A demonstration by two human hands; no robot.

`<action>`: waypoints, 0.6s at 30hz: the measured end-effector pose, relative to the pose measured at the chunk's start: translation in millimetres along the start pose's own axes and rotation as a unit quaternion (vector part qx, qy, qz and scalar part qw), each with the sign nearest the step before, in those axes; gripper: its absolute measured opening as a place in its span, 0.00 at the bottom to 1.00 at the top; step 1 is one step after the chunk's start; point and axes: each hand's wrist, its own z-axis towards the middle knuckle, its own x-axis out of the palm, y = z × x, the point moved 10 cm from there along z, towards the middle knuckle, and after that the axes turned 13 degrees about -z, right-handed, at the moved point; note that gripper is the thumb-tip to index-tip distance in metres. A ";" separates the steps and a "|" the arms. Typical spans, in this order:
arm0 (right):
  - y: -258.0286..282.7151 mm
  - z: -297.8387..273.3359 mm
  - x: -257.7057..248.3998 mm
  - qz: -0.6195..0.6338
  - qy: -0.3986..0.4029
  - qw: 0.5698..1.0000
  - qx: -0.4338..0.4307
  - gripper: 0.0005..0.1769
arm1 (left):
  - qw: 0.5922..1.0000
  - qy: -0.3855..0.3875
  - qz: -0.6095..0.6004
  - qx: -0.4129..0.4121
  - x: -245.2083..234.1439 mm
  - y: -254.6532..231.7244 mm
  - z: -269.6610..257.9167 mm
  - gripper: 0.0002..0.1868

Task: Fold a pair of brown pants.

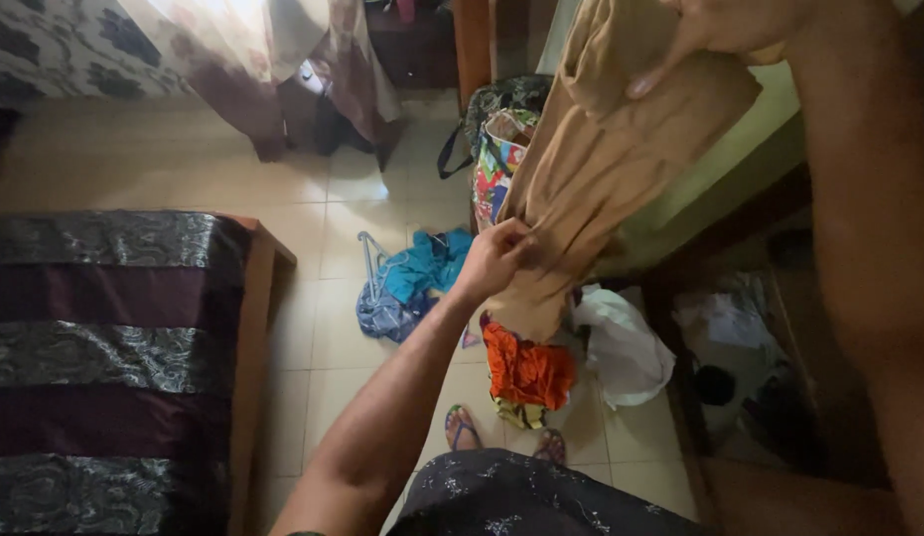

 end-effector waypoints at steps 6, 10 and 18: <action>4.3 -8.2 -13.5 0.000 -0.088 0.977 -0.194 0.48 | 0.973 -0.066 -0.206 -0.080 -41.9 46.4 10.6 0.08; -0.7 -22.5 -10.0 0.086 0.010 0.995 0.058 0.36 | 0.969 -0.001 -0.238 -0.057 -31.1 47.7 7.2 0.17; 7.0 -21.5 -6.1 0.073 0.053 0.996 -0.013 0.28 | 0.940 0.157 0.140 -0.269 22.2 122.8 -39.8 0.19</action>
